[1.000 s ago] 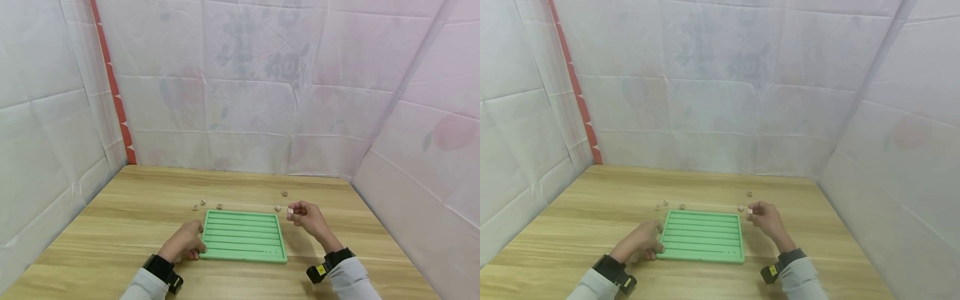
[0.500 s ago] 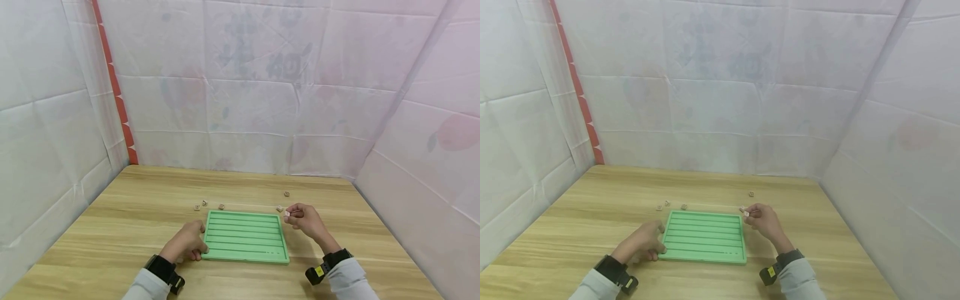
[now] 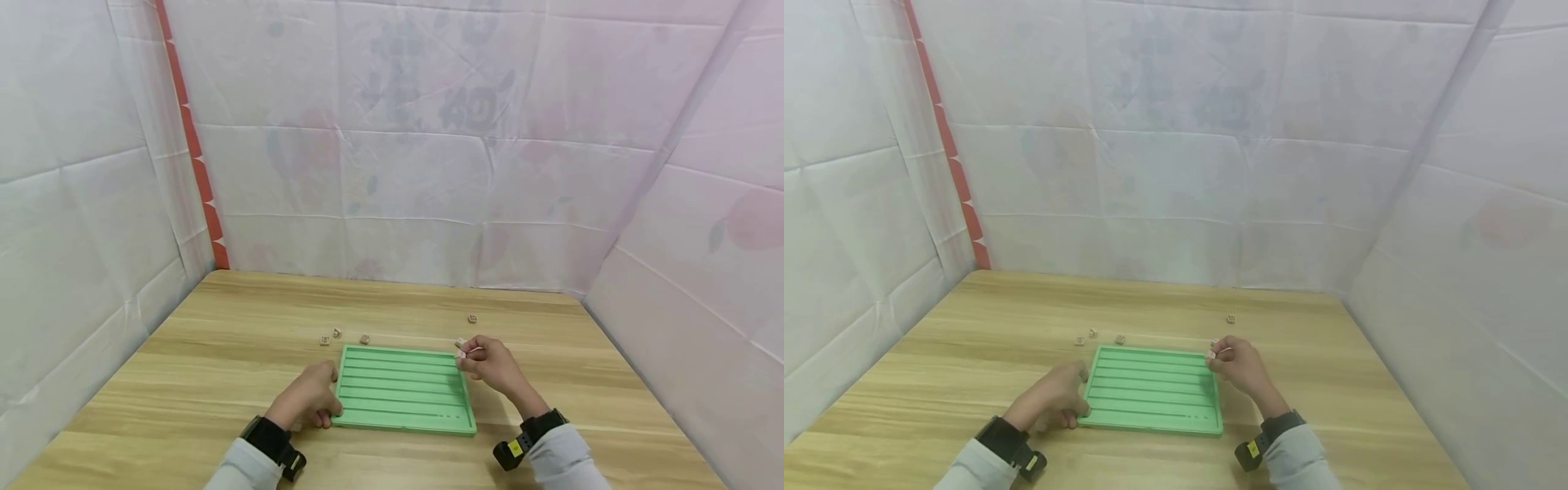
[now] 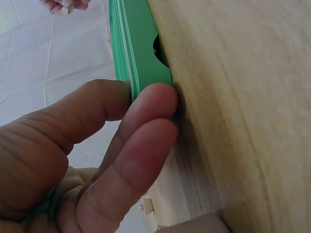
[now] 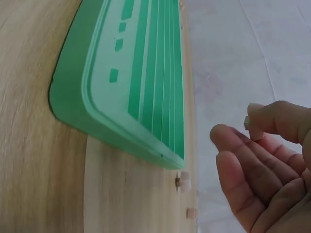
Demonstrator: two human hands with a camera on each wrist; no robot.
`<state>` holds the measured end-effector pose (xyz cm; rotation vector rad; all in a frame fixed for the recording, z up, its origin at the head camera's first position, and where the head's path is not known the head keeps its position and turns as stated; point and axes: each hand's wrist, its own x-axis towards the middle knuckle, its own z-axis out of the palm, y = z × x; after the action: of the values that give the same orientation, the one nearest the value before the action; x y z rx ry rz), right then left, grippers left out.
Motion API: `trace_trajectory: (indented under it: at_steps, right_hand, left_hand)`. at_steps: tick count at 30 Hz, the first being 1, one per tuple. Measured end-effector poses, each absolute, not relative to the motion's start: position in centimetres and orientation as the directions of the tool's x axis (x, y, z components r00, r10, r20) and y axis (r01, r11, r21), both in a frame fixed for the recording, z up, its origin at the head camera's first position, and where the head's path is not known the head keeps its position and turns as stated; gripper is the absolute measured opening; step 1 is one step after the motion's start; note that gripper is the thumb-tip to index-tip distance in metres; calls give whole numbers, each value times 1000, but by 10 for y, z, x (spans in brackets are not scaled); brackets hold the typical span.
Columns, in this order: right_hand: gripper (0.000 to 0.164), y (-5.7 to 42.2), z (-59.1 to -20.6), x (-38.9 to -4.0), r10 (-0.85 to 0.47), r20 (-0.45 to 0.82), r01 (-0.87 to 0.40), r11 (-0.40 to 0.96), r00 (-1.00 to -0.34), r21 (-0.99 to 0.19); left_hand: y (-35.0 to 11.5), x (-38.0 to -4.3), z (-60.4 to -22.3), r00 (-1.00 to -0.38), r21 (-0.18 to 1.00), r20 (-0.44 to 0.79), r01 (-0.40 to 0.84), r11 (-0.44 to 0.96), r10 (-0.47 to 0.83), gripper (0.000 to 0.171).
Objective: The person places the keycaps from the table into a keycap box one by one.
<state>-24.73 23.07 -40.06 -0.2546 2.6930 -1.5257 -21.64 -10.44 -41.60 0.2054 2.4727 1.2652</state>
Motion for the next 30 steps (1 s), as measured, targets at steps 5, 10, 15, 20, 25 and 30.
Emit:
trace_trajectory:
  at_steps: [5,10,15,20,25,30]
  right_hand:
    - [14,222,-399,-247,-262,65,-208,566,-963,-798]
    - [12,208,-396,-245,-326,33,-219,553,-945,-804]
    - [9,197,-400,-244,-383,14,-225,515,-924,-827]
    - [8,188,-405,-243,-416,20,-256,521,-909,-814]
    - [11,179,-409,-243,-433,30,-284,537,-901,-795]
    - [12,168,-410,-244,-447,44,-325,575,-893,-751]
  left_hand:
    - [-105,-218,-417,-930,808,-242,-35,588,276,46]
    - [-106,-218,-416,-931,808,-244,-41,587,271,47]
    - [-106,-218,-416,-928,804,-253,-44,594,273,46]
    - [-107,-216,-414,-927,799,-259,-48,600,271,47]
    - [-107,-216,-412,-927,794,-264,-52,606,266,47]
    - [-107,-215,-411,-926,791,-271,-60,609,261,48]
